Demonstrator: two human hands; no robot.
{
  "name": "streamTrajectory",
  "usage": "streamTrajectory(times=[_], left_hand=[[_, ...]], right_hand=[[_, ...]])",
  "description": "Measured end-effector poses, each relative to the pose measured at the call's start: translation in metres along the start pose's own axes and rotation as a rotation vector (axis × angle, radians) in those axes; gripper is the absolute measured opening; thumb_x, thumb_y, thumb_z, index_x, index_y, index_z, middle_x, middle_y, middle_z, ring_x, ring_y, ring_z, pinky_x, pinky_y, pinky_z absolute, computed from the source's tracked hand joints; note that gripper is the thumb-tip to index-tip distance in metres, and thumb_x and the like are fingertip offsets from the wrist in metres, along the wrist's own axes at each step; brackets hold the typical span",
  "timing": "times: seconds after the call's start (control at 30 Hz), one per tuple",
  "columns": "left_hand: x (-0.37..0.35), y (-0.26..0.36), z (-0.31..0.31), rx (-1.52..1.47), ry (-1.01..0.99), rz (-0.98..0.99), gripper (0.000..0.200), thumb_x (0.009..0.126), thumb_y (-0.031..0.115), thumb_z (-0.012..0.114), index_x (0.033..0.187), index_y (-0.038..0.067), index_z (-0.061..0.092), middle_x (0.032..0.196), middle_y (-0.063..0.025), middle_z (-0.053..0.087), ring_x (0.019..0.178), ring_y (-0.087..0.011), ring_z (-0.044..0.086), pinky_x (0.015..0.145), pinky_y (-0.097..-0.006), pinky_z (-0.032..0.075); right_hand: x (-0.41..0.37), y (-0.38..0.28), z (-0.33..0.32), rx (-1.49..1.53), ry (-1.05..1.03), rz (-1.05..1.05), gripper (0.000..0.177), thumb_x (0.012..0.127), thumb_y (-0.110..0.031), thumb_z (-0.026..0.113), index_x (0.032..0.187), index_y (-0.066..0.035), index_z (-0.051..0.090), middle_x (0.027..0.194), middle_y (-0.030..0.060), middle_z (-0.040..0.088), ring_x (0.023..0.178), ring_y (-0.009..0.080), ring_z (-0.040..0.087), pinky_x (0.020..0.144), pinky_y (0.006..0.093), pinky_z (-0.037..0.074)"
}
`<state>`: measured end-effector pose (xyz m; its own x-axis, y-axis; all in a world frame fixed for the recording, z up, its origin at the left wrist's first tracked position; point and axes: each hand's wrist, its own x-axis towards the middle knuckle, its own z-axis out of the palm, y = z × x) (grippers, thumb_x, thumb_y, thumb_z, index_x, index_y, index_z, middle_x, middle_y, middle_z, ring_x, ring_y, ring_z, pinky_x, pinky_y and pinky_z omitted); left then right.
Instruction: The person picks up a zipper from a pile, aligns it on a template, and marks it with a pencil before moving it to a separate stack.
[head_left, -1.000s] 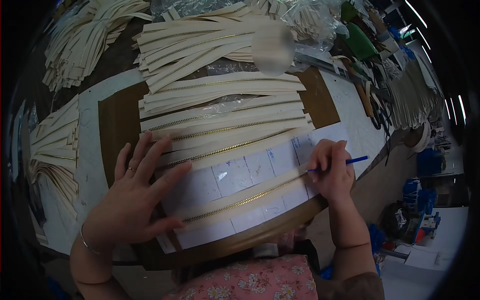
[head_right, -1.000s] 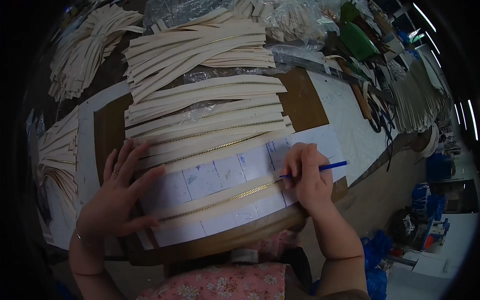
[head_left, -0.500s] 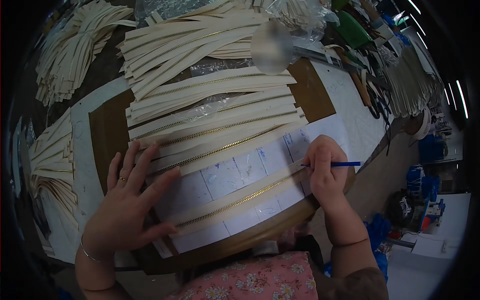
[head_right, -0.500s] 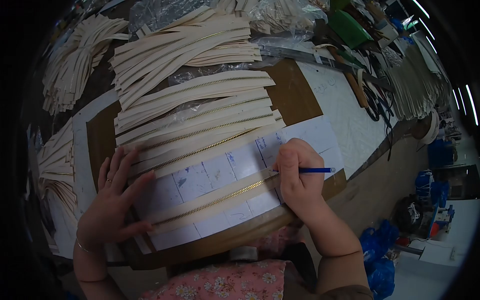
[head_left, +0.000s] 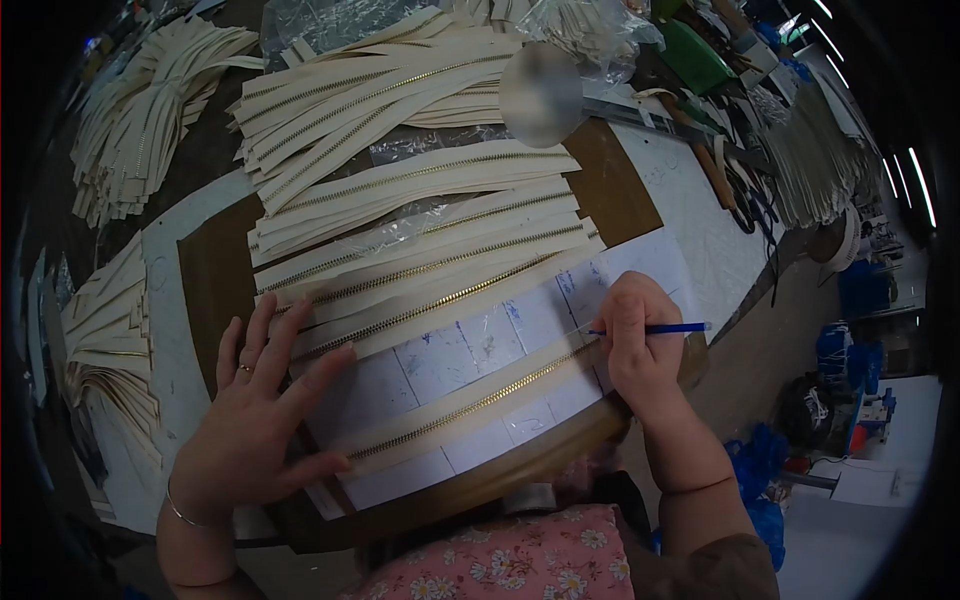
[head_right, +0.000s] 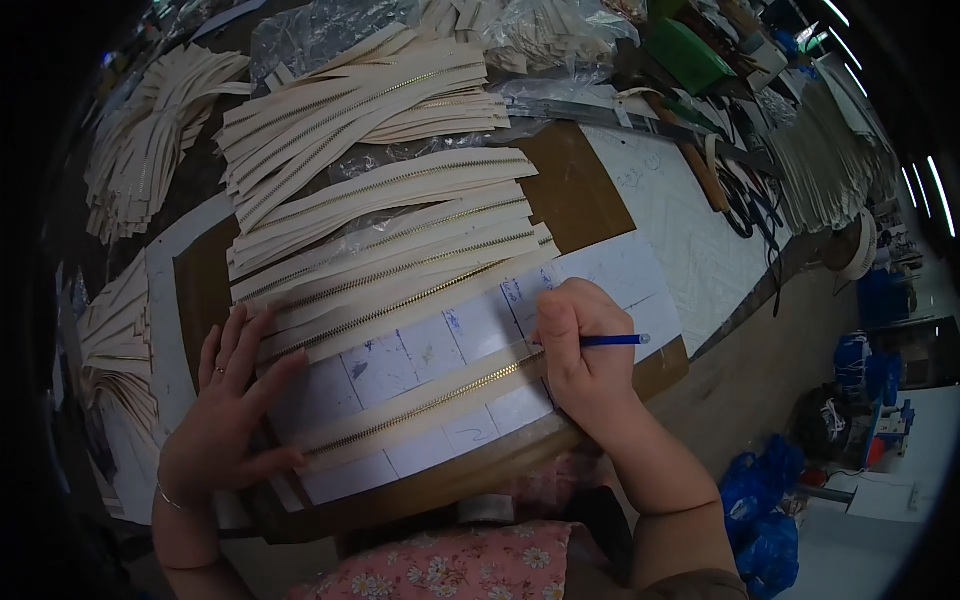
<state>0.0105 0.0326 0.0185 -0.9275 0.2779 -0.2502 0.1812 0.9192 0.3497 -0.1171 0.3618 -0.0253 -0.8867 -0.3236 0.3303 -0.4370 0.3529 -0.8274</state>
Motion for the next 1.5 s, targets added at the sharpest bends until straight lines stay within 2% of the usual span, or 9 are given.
streamTrajectory(times=[0.23,0.3,0.33,0.4,0.43,0.63,0.7,0.9,1.5], left_hand=[[-0.001,-0.003,0.003,-0.005,0.009,0.002,0.084,0.071,0.05,0.079,0.144,0.02,0.05,0.161,-0.0226,0.02,0.15,-0.0469,0.011,0.119,-0.0587,0.009],[-0.001,-0.005,0.005,0.05,-0.009,0.005,0.091,0.072,0.065,0.072,0.144,0.012,0.049,0.161,-0.0255,0.018,0.151,-0.0473,0.007,0.12,-0.0551,0.005],[-0.001,-0.005,0.005,0.051,-0.007,0.014,0.091,0.072,0.065,0.072,0.144,0.012,0.049,0.161,-0.0255,0.018,0.151,-0.0473,0.007,0.12,-0.0551,0.005],[-0.001,-0.003,0.005,-0.001,0.017,-0.003,0.086,0.07,0.053,0.079,0.143,0.017,0.051,0.161,-0.023,0.02,0.15,-0.0468,0.011,0.118,-0.0594,0.008],[0.0,-0.002,0.005,0.003,0.016,0.005,0.086,0.07,0.053,0.079,0.143,0.017,0.051,0.161,-0.023,0.02,0.15,-0.0468,0.011,0.118,-0.0594,0.008],[-0.001,-0.005,0.007,0.044,0.012,-0.006,0.087,0.069,0.054,0.078,0.142,0.014,0.052,0.161,-0.0229,0.02,0.15,-0.0468,0.012,0.118,-0.0595,0.008],[-0.001,-0.004,0.006,0.036,0.02,0.001,0.087,0.069,0.054,0.079,0.141,0.013,0.052,0.161,-0.0229,0.02,0.15,-0.0468,0.012,0.118,-0.0593,0.008],[-0.001,-0.004,0.006,0.043,0.01,-0.005,0.088,0.068,0.052,0.08,0.142,0.013,0.052,0.161,-0.023,0.02,0.15,-0.0466,0.013,0.118,-0.0585,0.008],[-0.002,-0.007,0.008,0.05,0.023,0.008,0.093,0.063,0.048,0.083,0.144,0.014,0.05,0.162,-0.023,0.019,0.15,-0.048,0.012,0.118,-0.0583,0.009]], right_hand=[[0.0,0.0,-0.002,-0.023,-0.001,-0.033,0.038,0.103,-0.019,0.05,0.072,0.001,0.056,0.061,0.0088,0.052,0.056,0.0206,0.05,0.055,0.0328,0.038],[0.0,-0.001,-0.005,0.104,-0.014,0.0,0.042,0.104,-0.02,0.048,0.068,0.001,0.053,0.059,0.008,0.051,0.055,0.0203,0.048,0.055,0.0329,0.038],[0.0,0.0,-0.006,0.098,-0.008,-0.001,0.042,0.104,-0.02,0.048,0.068,0.001,0.053,0.059,0.008,0.051,0.055,0.0203,0.048,0.055,0.0329,0.038],[0.001,0.0,-0.008,0.091,-0.087,-0.038,0.059,0.107,-0.04,0.036,0.061,-0.004,0.046,0.059,0.0037,0.047,0.051,0.0114,0.044,0.048,0.0275,0.031],[0.002,0.0,-0.009,0.089,-0.078,-0.037,0.059,0.107,-0.04,0.036,0.061,-0.004,0.046,0.059,0.0037,0.047,0.051,0.0114,0.044,0.048,0.0275,0.031],[0.002,0.0,-0.009,0.133,-0.124,-0.107,0.057,0.106,-0.036,0.04,0.06,-0.003,0.046,0.056,0.0059,0.048,0.05,0.016,0.044,0.049,0.0304,0.033],[0.002,0.001,-0.013,0.141,-0.188,-0.064,0.036,0.101,-0.016,0.053,0.068,0.0,0.053,0.059,0.0094,0.048,0.055,0.0224,0.045,0.054,0.0345,0.037],[0.006,0.004,-0.019,0.175,-0.292,-0.119,0.025,0.098,-0.013,0.059,0.078,0.001,0.062,0.061,0.0085,0.048,0.056,0.0226,0.041,0.054,0.0344,0.037],[0.002,0.0,-0.018,0.175,-0.282,-0.162,0.02,0.095,-0.009,0.061,0.078,0.001,0.063,0.06,0.0079,0.05,0.056,0.0219,0.043,0.053,0.0343,0.037]])
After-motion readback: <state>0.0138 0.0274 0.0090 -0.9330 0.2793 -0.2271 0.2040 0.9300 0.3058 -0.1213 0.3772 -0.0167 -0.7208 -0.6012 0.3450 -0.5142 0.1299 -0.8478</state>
